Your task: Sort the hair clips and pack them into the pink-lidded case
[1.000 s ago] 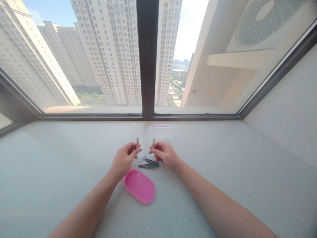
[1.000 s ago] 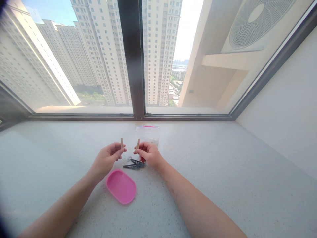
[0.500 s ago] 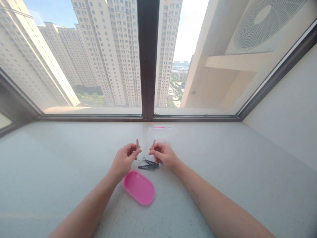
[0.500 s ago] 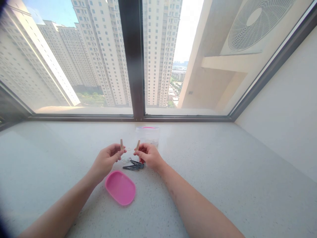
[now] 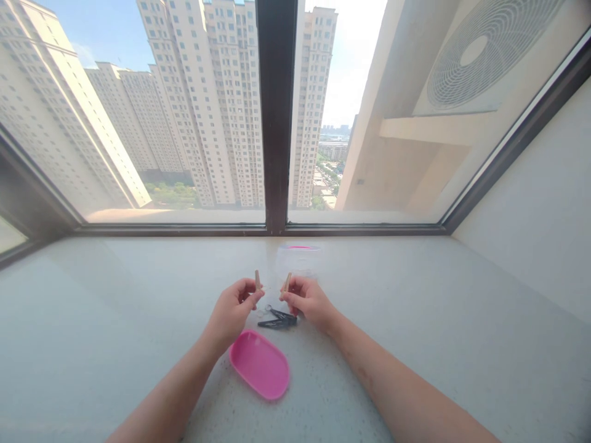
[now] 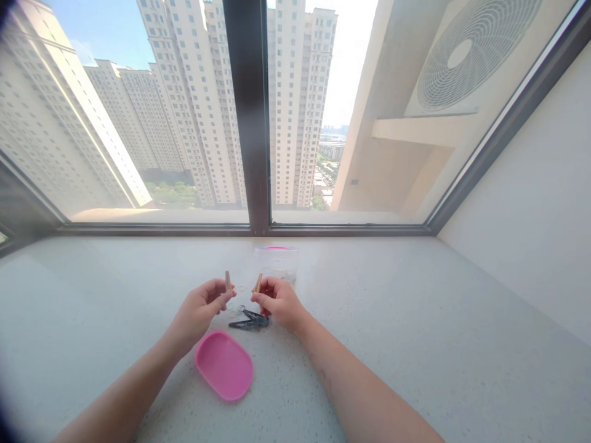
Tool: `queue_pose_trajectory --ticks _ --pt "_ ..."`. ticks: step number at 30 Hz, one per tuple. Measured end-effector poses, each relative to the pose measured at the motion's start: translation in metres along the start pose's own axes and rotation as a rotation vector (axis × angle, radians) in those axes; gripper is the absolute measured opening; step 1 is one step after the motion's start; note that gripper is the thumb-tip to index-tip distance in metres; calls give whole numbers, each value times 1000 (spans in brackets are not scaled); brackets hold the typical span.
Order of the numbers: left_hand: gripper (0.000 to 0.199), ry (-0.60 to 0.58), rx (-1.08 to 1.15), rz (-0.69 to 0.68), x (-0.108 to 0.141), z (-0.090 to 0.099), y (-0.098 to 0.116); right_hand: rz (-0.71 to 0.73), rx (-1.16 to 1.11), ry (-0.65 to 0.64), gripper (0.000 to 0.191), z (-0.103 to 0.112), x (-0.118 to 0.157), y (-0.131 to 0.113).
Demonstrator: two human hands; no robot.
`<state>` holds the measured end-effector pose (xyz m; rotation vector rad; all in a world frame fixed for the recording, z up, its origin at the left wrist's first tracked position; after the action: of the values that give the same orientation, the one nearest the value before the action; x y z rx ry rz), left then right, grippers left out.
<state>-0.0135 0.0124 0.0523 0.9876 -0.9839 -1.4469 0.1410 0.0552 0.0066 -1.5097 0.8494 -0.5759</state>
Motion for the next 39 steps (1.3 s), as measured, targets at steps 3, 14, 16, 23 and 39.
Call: queue_pose_trajectory --ticks 3,14,16,23,39 --pt "25 -11 -1 1 -1 0 -2 -2 -5 -4 23 0 -1 1" --pt "24 -27 31 3 -3 -1 -12 21 -10 -46 24 -2 -2 4" --pt "23 -28 34 4 -3 -1 -12 21 -7 -51 25 -2 -2 4" --pt "25 -41 33 12 -4 -2 -14 24 -11 -53 26 -3 -2 2" --pt "24 -68 35 31 -6 -5 -18 37 -5 -57 26 -2 -3 3"
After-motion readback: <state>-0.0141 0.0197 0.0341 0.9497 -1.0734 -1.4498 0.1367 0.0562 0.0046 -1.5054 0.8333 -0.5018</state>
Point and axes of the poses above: each hand's wrist, its own x-axis away from the middle knuckle, its own z-axis out of the back of the hand, y = z × x, the point moved 6 cm from there along -x, towards the middle knuckle, and after that the axes turned 8 degrees about -y, right-handed, at the moved point
